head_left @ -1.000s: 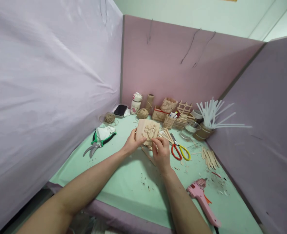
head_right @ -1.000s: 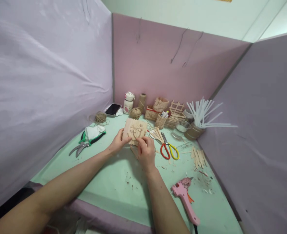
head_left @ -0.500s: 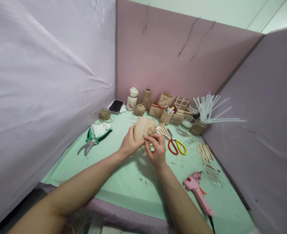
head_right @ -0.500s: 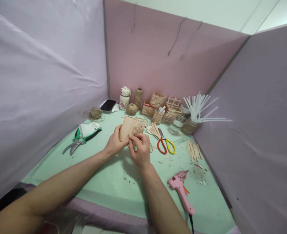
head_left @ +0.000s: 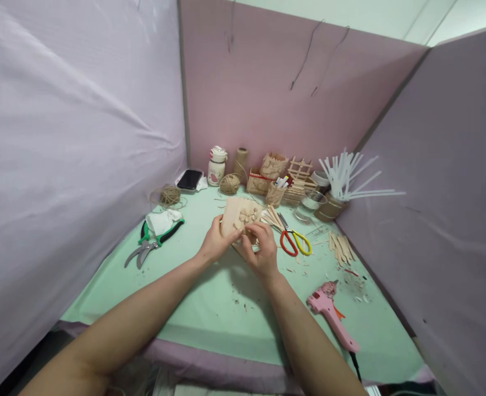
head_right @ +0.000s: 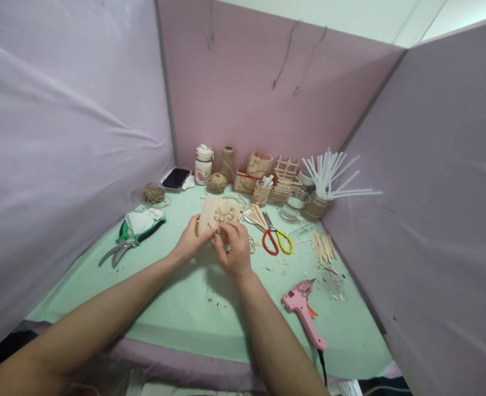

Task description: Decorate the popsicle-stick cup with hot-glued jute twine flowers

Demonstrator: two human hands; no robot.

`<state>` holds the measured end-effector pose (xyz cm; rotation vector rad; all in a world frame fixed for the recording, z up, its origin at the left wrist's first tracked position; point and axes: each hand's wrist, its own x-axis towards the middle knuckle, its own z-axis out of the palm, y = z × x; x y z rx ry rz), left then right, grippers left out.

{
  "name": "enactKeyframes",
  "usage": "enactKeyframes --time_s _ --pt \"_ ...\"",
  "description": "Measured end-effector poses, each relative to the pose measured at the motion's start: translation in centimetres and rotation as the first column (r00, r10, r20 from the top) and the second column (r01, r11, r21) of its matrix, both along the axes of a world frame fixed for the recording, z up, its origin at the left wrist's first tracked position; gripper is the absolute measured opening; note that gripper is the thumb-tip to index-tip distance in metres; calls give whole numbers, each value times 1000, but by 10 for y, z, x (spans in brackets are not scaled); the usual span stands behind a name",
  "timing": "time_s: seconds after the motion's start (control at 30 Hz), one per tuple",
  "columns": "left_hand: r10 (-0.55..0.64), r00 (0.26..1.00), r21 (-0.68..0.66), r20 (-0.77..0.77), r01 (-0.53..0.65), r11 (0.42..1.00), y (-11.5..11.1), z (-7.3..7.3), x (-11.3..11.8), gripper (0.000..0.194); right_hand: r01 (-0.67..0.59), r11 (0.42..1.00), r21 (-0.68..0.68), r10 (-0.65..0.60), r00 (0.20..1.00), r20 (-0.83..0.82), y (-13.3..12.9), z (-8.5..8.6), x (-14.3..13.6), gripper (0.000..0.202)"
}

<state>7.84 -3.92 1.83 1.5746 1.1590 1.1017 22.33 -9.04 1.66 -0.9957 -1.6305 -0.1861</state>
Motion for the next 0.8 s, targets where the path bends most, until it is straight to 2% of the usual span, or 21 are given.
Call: enactKeyframes --time_s 0.17,0.43,0.73,0.8 --pt "-29 990 -72 137 39 997 6 -4 1 70 70 997 -22 -70 997 9 2 1 2 14" --pt "-60 987 -51 147 68 996 5 -7 1 75 115 989 -88 -112 993 39 0 4 1 10" --pt "-100 971 -104 217 125 987 8 -9 1 73 114 992 -59 -110 992 65 2 1 5 6" --pt "-88 963 -120 254 122 985 10 -10 0 72 114 993 -31 -113 993 29 3 2 6 14"
